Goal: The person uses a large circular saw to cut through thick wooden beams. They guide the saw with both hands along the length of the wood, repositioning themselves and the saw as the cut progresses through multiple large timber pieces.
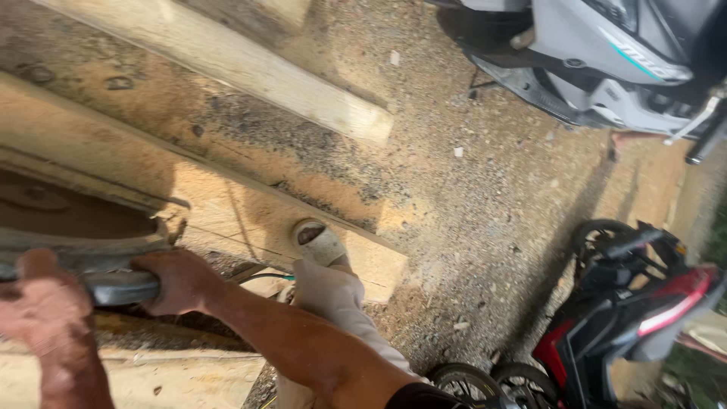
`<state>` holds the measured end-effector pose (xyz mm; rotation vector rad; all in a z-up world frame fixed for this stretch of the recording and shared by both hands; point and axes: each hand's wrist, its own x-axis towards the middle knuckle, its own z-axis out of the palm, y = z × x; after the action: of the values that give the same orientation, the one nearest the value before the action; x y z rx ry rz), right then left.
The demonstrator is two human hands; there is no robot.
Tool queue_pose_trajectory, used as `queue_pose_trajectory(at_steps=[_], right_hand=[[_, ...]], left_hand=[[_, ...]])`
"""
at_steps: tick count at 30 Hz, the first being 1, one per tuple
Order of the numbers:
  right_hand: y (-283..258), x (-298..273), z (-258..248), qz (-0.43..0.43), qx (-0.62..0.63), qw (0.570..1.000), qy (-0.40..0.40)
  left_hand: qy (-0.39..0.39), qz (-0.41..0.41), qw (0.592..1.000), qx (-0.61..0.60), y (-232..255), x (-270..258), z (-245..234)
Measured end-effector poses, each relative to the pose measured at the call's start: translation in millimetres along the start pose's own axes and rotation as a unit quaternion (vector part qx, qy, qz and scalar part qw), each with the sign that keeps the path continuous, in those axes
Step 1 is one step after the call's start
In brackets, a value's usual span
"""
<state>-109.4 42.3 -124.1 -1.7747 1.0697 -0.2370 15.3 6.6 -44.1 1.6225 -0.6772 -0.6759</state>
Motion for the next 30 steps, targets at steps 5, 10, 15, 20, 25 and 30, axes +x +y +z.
queue_pose_trajectory(at_steps=[5,10,15,20,25,30], right_hand=[[-19.8,1.0,-53.6,0.087,0.109,0.984,-0.110],[-16.3,4.2,-46.9,0.089,0.041,0.990,-0.104],[-6.2,8.3,-50.8,0.027,0.094,0.993,-0.062],[-30.3,10.6,-65.6,-0.042,0.130,0.991,-0.015],[-34.2,5.1,-69.9,-0.064,0.177,0.982,-0.010],[-35.2,1.9,-70.0,-0.083,0.175,0.981,0.002]], left_hand=[[0.046,-0.083,0.984,0.151,30.3,18.4,-21.6],[0.057,-0.061,0.984,0.159,38.3,42.1,-24.4],[0.079,-0.067,0.986,0.134,32.6,47.0,-17.6],[0.112,-0.113,0.983,0.086,57.1,20.6,1.6],[0.140,-0.043,0.980,0.132,54.4,-4.9,21.5],[0.147,-0.069,0.970,0.181,53.1,-7.3,23.9]])
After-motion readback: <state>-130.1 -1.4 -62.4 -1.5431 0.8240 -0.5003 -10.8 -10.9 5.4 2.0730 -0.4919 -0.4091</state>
